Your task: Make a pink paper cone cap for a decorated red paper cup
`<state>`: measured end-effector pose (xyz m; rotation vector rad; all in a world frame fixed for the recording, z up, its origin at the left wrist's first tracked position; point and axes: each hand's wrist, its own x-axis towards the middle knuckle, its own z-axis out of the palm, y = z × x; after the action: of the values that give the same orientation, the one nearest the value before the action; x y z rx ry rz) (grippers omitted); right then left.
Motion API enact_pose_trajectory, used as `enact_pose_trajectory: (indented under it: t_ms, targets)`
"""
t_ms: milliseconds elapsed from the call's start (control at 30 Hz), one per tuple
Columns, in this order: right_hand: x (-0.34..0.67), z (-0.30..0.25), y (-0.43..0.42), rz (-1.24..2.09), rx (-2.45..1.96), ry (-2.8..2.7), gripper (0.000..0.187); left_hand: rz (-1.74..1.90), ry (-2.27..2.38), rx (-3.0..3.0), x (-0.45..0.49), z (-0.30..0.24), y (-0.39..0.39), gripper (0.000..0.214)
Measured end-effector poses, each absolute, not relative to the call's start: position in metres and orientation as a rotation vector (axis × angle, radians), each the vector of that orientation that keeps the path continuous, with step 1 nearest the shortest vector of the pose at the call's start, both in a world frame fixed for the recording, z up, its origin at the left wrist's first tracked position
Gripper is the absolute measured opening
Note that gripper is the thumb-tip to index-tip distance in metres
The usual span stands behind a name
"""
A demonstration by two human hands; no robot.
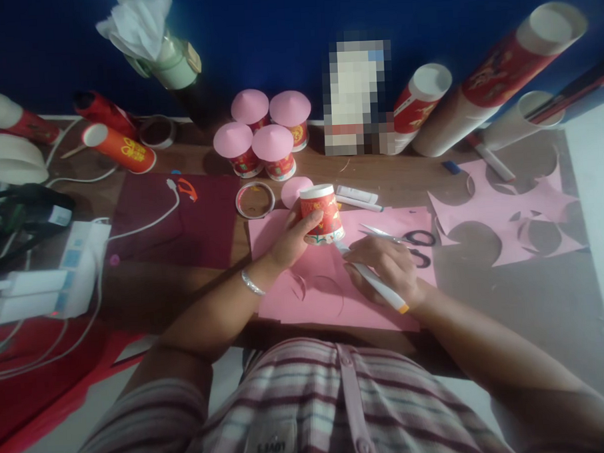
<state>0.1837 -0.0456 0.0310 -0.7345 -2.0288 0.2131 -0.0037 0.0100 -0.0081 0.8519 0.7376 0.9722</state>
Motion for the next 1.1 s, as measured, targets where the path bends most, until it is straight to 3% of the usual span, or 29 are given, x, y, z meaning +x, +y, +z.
enact_pose_trajectory:
  t_ms: [433,667,1100]
  targets:
    - [0.186,0.027,-0.047,0.221,-0.749,-2.036,0.027,1.030,0.971,1.041,-0.010,-0.023,0.011,0.041]
    - [0.187,0.025,-0.048,0.244,-0.755,-2.045,0.028,1.005,0.822,0.905,-0.004,-0.015,0.011,0.047]
    - [0.185,0.029,-0.046,0.223,-0.745,-2.037,0.024,1.012,0.765,0.863,-0.007,-0.017,0.008,0.038]
